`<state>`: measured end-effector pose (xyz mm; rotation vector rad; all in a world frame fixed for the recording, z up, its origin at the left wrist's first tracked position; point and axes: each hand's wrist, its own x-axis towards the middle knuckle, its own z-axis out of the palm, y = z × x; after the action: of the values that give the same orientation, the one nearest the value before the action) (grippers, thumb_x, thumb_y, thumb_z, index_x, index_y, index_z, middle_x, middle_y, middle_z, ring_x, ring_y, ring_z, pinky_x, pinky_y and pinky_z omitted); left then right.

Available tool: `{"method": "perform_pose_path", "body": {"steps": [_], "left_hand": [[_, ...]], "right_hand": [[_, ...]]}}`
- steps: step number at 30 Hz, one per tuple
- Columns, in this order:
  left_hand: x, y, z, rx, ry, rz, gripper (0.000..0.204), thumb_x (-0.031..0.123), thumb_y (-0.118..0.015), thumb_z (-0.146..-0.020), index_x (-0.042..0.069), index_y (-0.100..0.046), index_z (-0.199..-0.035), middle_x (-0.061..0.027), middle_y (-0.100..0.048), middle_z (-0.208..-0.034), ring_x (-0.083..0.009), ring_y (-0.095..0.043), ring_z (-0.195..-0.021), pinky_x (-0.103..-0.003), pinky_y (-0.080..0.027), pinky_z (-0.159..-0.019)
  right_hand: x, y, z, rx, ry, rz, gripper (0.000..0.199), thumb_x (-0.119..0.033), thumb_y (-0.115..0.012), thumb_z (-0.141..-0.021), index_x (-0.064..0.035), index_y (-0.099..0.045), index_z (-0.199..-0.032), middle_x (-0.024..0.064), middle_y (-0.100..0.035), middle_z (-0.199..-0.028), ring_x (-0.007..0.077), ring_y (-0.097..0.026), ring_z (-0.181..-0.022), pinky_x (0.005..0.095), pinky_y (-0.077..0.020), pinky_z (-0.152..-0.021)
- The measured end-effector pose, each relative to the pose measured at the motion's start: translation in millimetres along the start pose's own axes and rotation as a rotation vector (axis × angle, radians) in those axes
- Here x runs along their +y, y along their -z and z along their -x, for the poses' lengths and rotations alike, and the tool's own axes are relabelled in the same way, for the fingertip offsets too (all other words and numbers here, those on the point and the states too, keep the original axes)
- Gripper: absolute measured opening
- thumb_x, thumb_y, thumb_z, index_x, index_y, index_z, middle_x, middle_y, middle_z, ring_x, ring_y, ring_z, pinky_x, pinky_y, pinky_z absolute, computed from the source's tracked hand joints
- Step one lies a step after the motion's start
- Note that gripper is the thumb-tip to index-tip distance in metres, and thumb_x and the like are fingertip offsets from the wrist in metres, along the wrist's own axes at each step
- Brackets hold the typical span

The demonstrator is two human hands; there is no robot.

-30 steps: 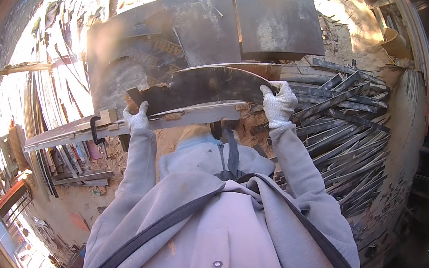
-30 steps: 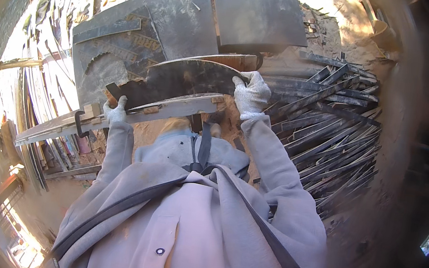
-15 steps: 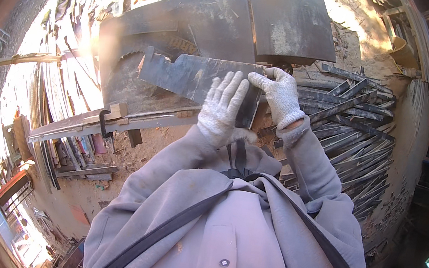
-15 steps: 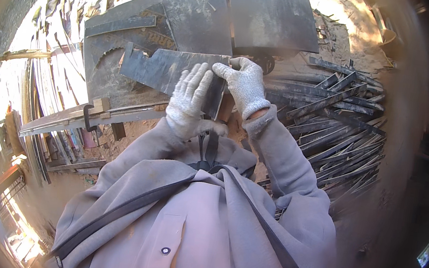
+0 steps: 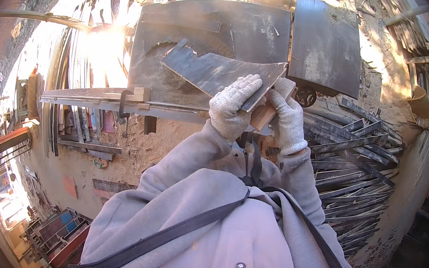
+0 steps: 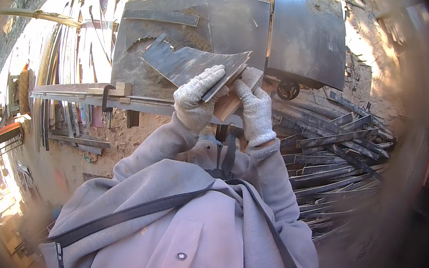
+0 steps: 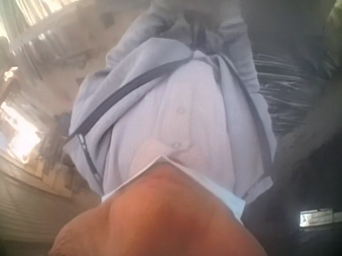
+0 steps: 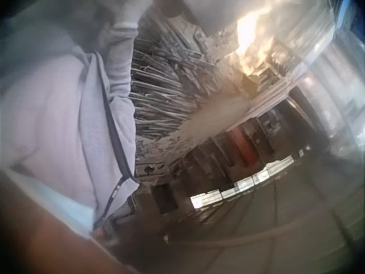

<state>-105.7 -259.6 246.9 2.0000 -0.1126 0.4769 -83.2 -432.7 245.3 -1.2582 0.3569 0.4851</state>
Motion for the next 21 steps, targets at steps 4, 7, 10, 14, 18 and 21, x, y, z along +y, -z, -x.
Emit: {"method": "perform_pose_path", "body": {"steps": [4,7,10,14,18,21], "left_hand": [[-5.9,34.6,-23.3,0.476,0.390,0.368,0.030,0.027,-0.081,-0.095,0.001,-0.077,-0.110,-0.0061,-0.077,-0.101,-0.0196,-0.070,-0.083,-0.026,-0.055,-0.077],[-48.3,171.9,-83.0,0.957,1.143,0.111,0.068,0.063,-0.063,-0.099,-0.003,-0.070,-0.113,-0.0135,-0.070,-0.090,-0.0253,-0.067,-0.077,-0.038,-0.055,-0.065],[-84.2,260.7,-83.3,1.028,0.929,0.165,0.060,0.052,-0.058,-0.105,0.000,-0.064,-0.134,-0.0199,-0.072,-0.123,-0.0324,-0.071,-0.109,-0.039,-0.059,-0.093],[-193.0,288.2,-40.4,0.251,0.881,-0.597,0.052,0.028,-0.063,-0.103,0.001,-0.055,-0.147,-0.0176,-0.067,-0.135,-0.0254,-0.067,-0.115,-0.034,-0.051,-0.103],[-96.0,180.3,-101.7,0.139,0.835,-0.290,0.089,0.057,-0.068,-0.092,-0.009,-0.043,-0.147,-0.0236,-0.057,-0.138,-0.0313,-0.056,-0.128,-0.036,-0.045,-0.112],[-122.6,137.6,-113.3,0.230,0.751,-0.018,0.104,0.064,-0.071,-0.090,-0.009,-0.035,-0.154,-0.0254,-0.050,-0.150,-0.0345,-0.051,-0.138,-0.040,-0.044,-0.113]], "right_hand": [[9.1,24.4,15.8,0.024,0.080,0.261,0.029,-0.016,-0.071,-0.097,0.0008,-0.073,-0.121,0.0040,-0.075,-0.103,0.0128,-0.071,-0.090,0.0289,-0.0583,-0.082],[18.7,113.7,23.1,0.083,0.042,0.078,0.036,-0.014,-0.072,-0.094,0.0019,-0.069,-0.126,0.0062,-0.075,-0.111,0.0133,-0.071,-0.094,0.0290,-0.0579,-0.084],[14.0,178.2,20.0,-0.025,-0.016,0.220,0.048,-0.014,-0.073,-0.091,0.0009,-0.064,-0.135,0.0056,-0.071,-0.124,0.0173,-0.068,-0.109,0.0350,-0.0546,-0.098],[23.7,192.7,20.8,-0.025,-0.040,0.128,0.050,-0.015,-0.074,-0.093,0.0008,-0.062,-0.139,0.0071,-0.070,-0.128,0.0187,-0.067,-0.114,0.0359,-0.0524,-0.103],[31.7,208.8,25.5,0.024,-0.115,-0.086,0.053,-0.015,-0.071,-0.094,0.0040,-0.057,-0.142,0.0127,-0.067,-0.134,0.0232,-0.067,-0.120,0.0382,-0.0512,-0.107],[13.0,222.4,23.7,-0.073,-0.160,-0.145,0.060,-0.017,-0.070,-0.094,0.0064,-0.052,-0.146,0.0149,-0.065,-0.137,0.0253,-0.067,-0.123,0.0402,-0.0508,-0.110]]}}
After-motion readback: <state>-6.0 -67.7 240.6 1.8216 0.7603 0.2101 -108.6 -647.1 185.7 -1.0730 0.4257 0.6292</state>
